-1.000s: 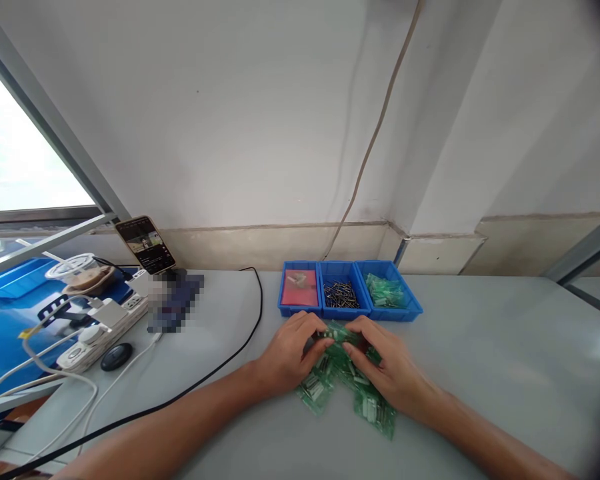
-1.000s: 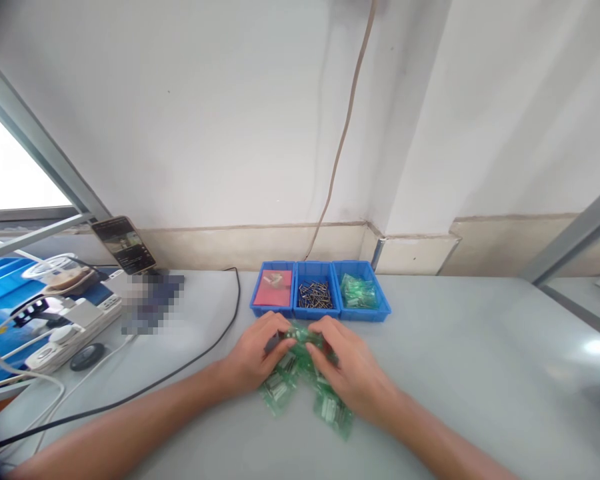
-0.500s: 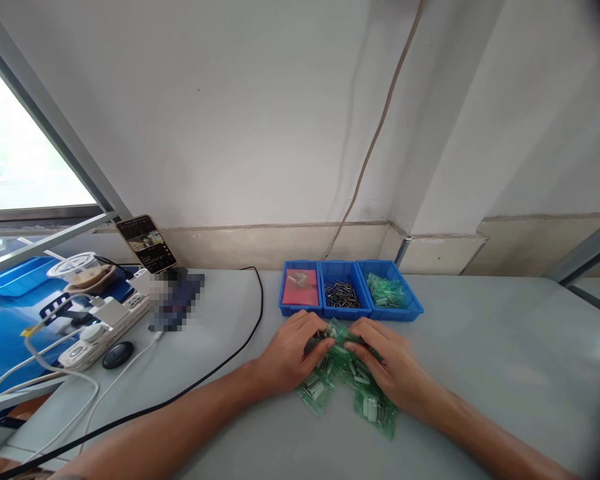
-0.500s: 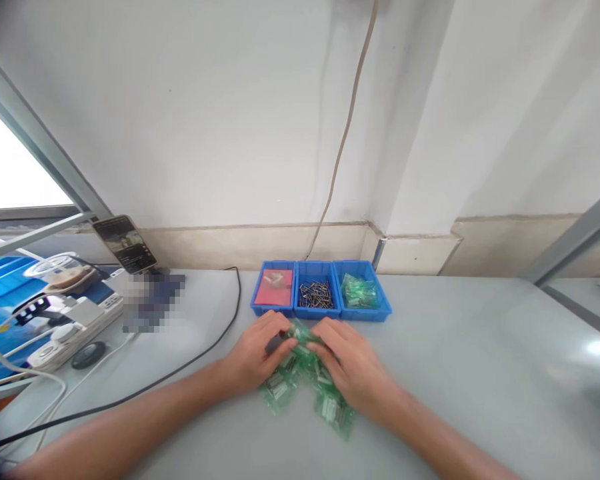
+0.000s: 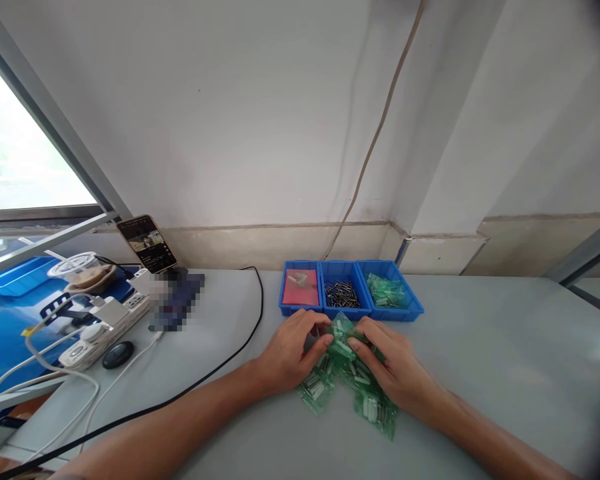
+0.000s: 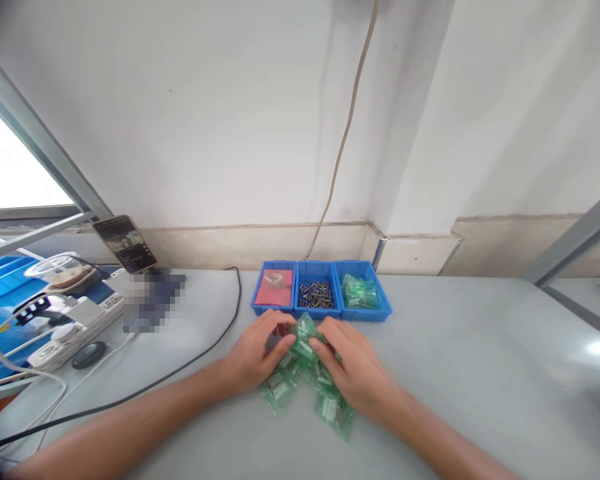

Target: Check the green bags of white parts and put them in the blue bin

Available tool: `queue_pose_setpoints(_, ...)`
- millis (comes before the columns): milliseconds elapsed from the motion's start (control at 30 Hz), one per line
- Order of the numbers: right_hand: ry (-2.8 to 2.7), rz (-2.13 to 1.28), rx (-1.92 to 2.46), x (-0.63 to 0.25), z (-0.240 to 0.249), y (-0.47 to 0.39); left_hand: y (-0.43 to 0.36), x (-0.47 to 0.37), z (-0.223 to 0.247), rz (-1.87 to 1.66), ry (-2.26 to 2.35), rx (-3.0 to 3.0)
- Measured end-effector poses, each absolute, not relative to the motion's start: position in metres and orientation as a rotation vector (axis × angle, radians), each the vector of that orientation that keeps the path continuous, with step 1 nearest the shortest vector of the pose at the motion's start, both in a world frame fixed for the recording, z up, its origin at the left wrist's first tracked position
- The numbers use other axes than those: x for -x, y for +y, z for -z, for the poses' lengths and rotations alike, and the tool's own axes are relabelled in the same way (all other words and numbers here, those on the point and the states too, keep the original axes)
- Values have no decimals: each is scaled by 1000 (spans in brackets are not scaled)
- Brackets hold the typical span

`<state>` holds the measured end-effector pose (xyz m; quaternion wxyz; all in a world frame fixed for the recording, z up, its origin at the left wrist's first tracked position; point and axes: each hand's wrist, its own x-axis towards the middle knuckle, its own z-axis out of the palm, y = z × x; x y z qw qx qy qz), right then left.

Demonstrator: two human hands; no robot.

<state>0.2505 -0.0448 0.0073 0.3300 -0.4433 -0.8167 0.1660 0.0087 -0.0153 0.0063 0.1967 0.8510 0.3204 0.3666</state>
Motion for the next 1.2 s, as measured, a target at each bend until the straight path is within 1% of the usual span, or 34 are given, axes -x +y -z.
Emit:
queue_pose_setpoints(833, -2053, -284, 1180, -252, -7, -42, -15, -8, -5, -984, 882, -2352)
queue_pose_setpoints(1200, -2064, -358, 1178, -252, -4, -41, -15, -9, -5, -970, 861, -2372)
